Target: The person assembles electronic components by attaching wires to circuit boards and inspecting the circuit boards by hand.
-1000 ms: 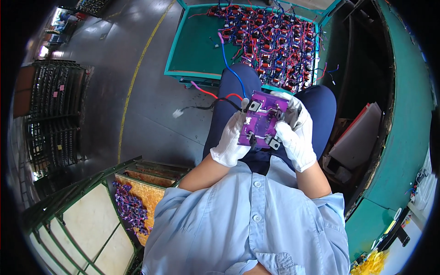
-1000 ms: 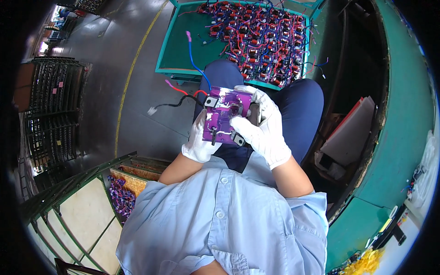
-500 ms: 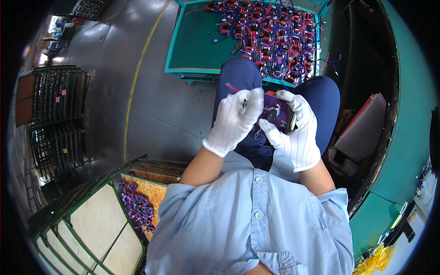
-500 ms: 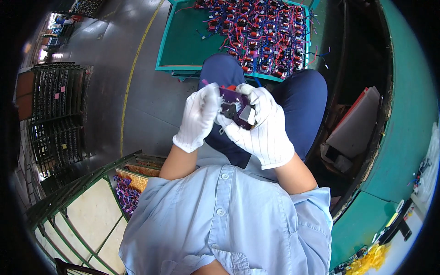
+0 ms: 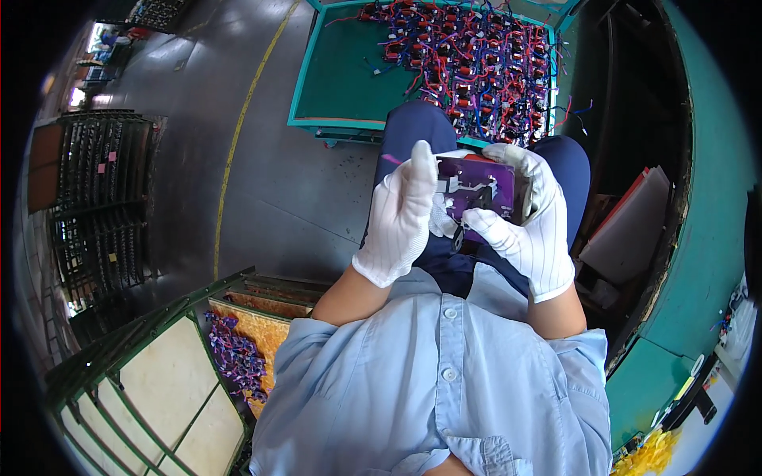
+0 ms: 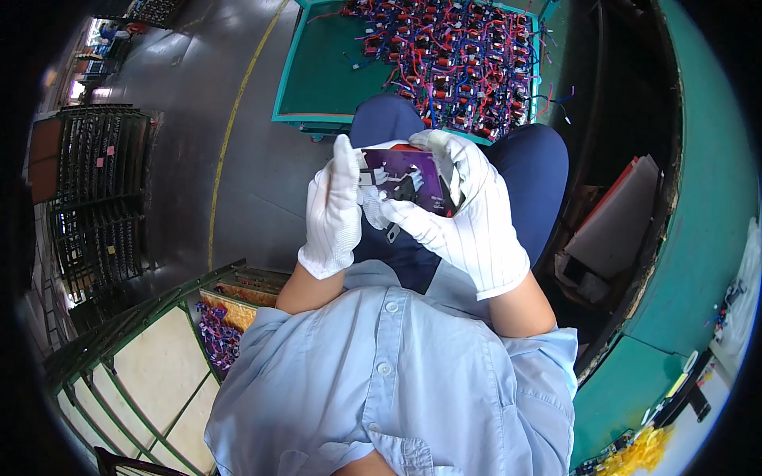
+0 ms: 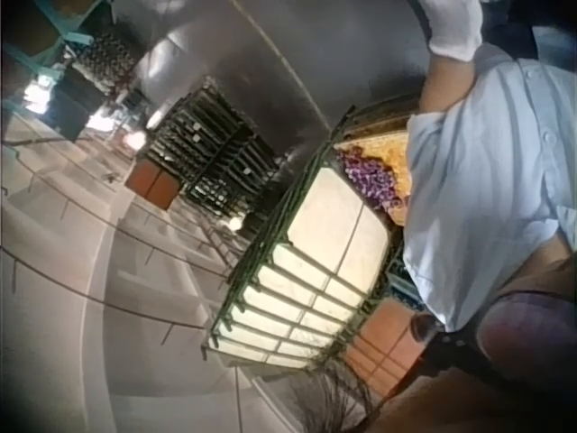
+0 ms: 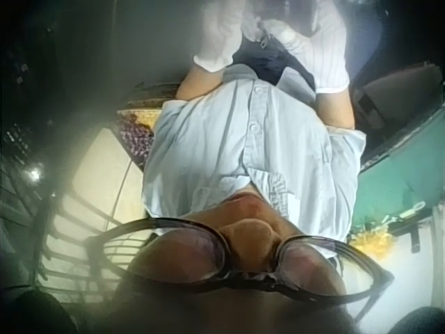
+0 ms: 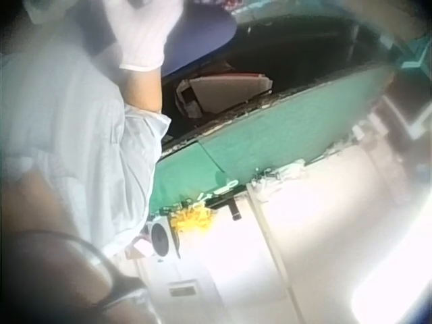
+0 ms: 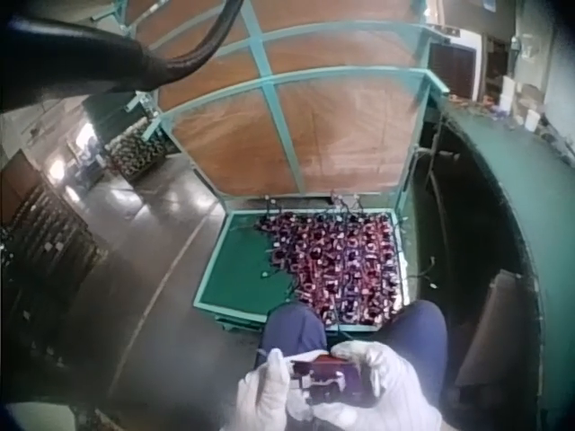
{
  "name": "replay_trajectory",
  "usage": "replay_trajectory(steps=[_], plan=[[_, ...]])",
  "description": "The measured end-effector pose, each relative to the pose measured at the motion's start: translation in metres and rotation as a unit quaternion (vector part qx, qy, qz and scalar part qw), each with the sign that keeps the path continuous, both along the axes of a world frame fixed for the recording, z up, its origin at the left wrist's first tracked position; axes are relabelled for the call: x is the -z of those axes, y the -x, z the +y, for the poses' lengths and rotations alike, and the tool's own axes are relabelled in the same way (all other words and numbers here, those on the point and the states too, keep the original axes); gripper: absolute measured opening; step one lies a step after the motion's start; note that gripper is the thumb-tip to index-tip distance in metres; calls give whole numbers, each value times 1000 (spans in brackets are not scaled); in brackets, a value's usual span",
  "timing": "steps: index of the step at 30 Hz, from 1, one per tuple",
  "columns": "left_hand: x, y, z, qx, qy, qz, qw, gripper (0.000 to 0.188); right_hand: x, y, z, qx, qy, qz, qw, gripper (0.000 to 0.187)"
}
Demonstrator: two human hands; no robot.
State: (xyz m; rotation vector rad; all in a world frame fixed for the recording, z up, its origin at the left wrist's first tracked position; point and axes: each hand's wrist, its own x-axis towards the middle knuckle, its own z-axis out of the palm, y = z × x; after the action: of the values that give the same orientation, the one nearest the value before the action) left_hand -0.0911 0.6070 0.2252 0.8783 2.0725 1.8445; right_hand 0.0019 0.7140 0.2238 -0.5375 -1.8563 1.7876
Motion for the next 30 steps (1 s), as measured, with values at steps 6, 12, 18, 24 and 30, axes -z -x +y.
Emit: replay_trajectory(steps=[6,12,18,24,30], plan=[[16,16,-13,65,108,387,913,48,-9,2,1,0,-148,-46,988,61],[20,9,-14,1,159,449,879,51,-11,2,8,-11,-221,-39,974,49],[11,13,-9,9,134,440,888,37,-11,-2,8,-19,45,-18,999,36],[-11,7,-3,54,-6,-91,994,26,-6,-3,14,-24,241,-16,970,33],[-2,13,-6,112,74,155,979,20,-10,-2,13,-13,314,14,949,36]])
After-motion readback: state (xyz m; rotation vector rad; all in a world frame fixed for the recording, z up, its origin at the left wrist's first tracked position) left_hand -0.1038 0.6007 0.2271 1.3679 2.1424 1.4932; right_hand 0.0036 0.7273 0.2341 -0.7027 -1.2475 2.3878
